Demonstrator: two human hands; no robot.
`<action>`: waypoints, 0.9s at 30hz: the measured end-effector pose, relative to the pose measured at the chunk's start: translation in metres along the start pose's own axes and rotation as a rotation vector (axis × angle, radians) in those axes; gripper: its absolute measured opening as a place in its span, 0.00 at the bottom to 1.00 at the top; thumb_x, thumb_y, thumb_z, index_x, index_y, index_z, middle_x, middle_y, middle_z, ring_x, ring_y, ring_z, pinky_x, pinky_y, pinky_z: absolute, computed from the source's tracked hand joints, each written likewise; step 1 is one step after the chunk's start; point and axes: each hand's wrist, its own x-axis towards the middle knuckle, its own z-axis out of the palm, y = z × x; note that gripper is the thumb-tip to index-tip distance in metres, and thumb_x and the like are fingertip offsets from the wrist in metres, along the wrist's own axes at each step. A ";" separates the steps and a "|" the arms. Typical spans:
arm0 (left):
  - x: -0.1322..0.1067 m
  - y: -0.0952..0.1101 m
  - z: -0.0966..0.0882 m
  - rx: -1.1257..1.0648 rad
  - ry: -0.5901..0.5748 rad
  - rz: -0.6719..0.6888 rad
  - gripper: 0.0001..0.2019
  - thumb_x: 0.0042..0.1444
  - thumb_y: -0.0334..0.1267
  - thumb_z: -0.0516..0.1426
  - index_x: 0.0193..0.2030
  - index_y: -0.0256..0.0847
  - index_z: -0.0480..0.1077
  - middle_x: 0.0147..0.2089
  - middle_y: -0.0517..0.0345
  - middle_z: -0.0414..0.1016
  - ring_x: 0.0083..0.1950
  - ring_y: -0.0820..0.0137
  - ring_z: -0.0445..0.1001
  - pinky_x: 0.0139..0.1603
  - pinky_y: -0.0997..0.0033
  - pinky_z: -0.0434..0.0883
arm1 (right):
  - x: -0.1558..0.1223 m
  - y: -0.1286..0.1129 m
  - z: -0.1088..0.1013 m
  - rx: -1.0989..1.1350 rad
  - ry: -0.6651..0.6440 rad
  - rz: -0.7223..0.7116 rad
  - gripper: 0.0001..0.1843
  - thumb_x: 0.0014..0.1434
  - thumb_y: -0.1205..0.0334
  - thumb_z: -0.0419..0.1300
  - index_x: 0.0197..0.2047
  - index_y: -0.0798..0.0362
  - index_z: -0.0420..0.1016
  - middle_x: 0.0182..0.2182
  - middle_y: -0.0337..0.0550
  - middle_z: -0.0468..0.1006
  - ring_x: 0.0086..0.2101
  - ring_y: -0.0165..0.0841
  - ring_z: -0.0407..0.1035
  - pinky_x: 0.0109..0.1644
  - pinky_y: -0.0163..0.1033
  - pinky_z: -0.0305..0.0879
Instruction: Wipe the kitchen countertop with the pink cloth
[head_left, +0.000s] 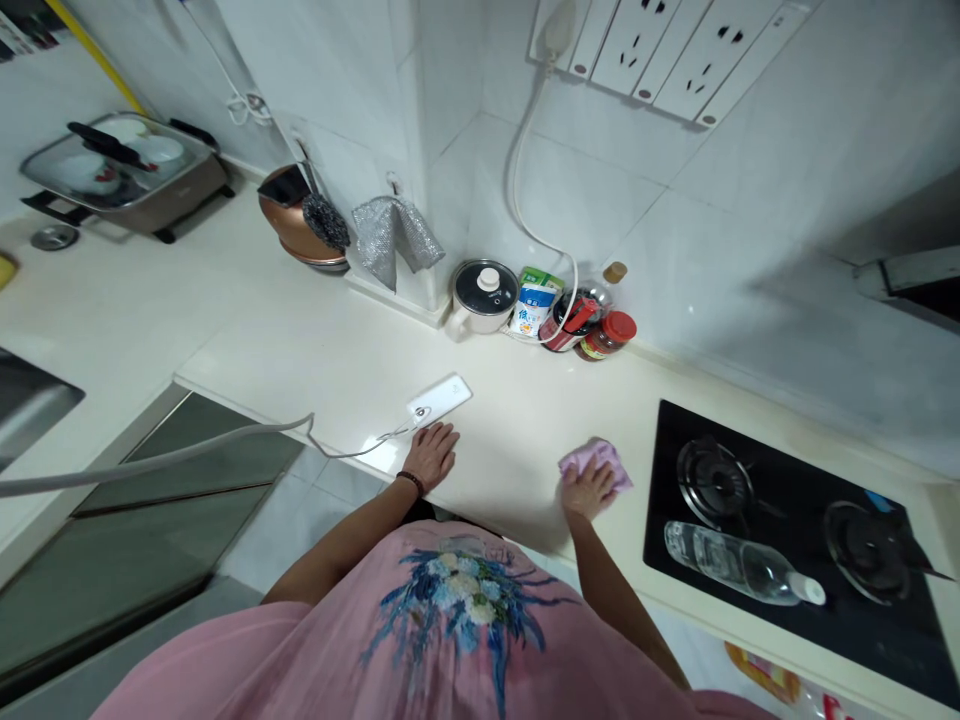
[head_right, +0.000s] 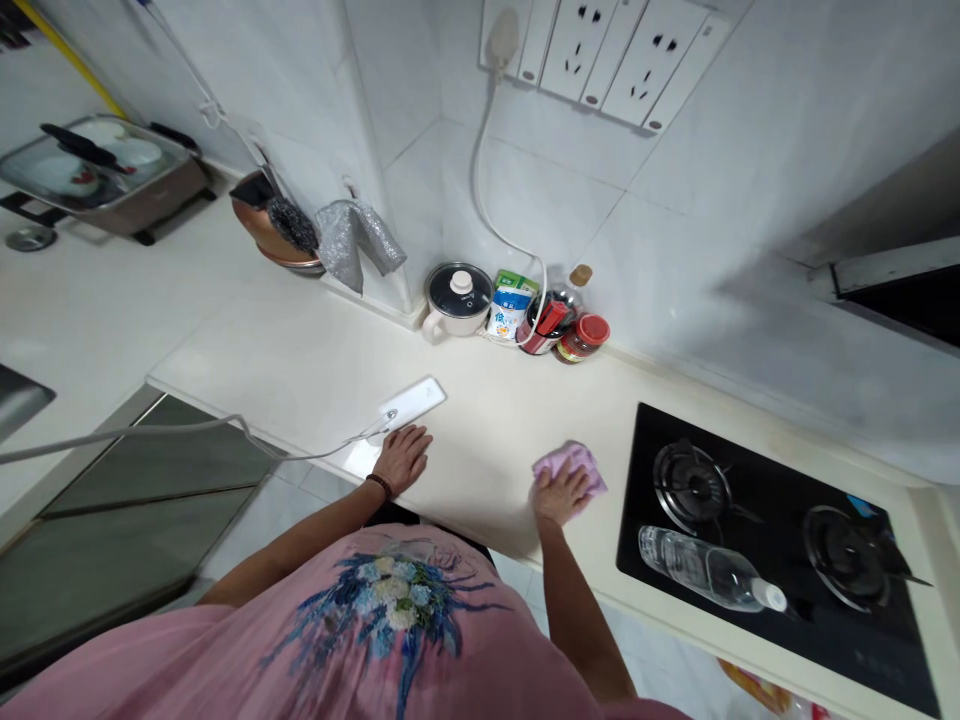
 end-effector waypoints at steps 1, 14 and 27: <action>0.000 0.000 0.000 -0.004 0.002 -0.001 0.23 0.71 0.40 0.51 0.69 0.45 0.72 0.71 0.45 0.72 0.76 0.52 0.62 0.74 0.44 0.56 | -0.009 -0.019 0.001 -0.002 -0.046 -0.083 0.43 0.74 0.40 0.36 0.80 0.57 0.54 0.78 0.68 0.50 0.77 0.59 0.41 0.73 0.78 0.42; 0.000 -0.003 -0.001 -0.023 0.017 0.015 0.23 0.71 0.43 0.50 0.68 0.46 0.72 0.71 0.46 0.72 0.76 0.52 0.62 0.75 0.44 0.55 | -0.096 -0.141 0.014 0.027 -0.443 -1.002 0.38 0.71 0.47 0.56 0.80 0.44 0.55 0.80 0.48 0.49 0.79 0.46 0.38 0.81 0.61 0.31; 0.000 -0.003 -0.002 -0.049 0.057 -0.009 0.22 0.67 0.44 0.52 0.65 0.46 0.74 0.70 0.48 0.73 0.73 0.53 0.64 0.75 0.47 0.55 | -0.024 0.010 -0.014 0.040 -0.315 -0.228 0.45 0.70 0.34 0.47 0.80 0.54 0.56 0.79 0.65 0.50 0.77 0.57 0.42 0.73 0.75 0.46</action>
